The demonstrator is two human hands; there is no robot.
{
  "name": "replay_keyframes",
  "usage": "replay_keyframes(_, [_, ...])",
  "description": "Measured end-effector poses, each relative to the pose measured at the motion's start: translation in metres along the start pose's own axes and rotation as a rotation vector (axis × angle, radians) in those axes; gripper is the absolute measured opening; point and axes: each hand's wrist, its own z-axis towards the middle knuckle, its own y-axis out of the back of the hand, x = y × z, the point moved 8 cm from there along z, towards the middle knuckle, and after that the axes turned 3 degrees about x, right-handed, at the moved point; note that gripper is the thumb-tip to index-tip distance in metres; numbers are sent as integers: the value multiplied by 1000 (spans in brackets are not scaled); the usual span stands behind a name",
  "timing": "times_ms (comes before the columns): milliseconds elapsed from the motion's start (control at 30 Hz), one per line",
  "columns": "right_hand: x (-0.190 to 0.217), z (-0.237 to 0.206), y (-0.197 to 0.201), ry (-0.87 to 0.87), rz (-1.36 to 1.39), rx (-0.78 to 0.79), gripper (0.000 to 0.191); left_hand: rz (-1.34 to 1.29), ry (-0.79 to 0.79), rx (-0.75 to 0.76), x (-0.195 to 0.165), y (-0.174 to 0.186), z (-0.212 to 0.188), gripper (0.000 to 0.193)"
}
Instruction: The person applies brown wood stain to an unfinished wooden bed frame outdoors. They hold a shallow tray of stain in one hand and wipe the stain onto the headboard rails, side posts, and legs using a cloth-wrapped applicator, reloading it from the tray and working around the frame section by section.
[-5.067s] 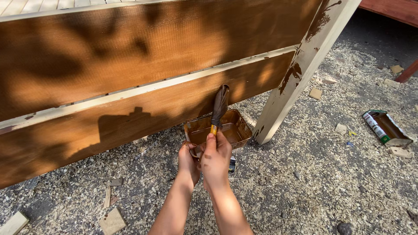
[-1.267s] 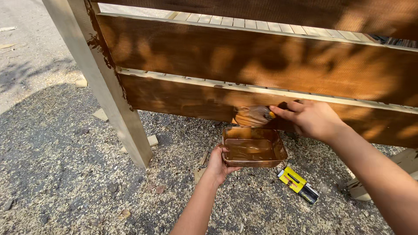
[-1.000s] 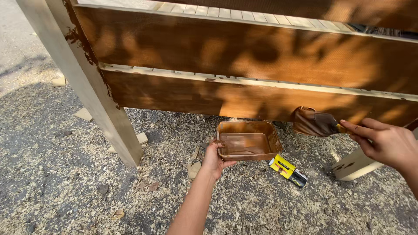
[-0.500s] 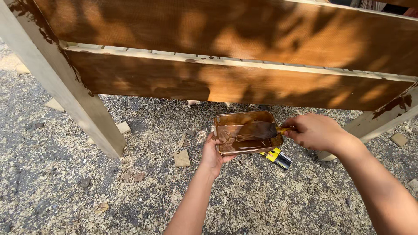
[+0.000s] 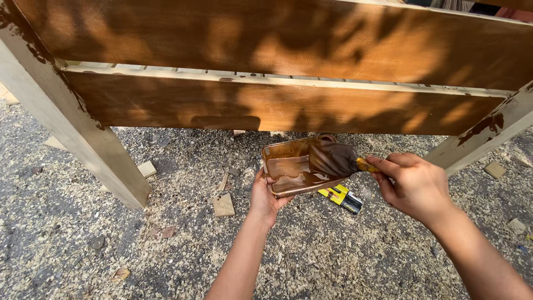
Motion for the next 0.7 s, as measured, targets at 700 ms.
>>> replay_keyframes(700, [-93,40,-15,-466,538,54,36,-28,26,51,9,-28,-6,54])
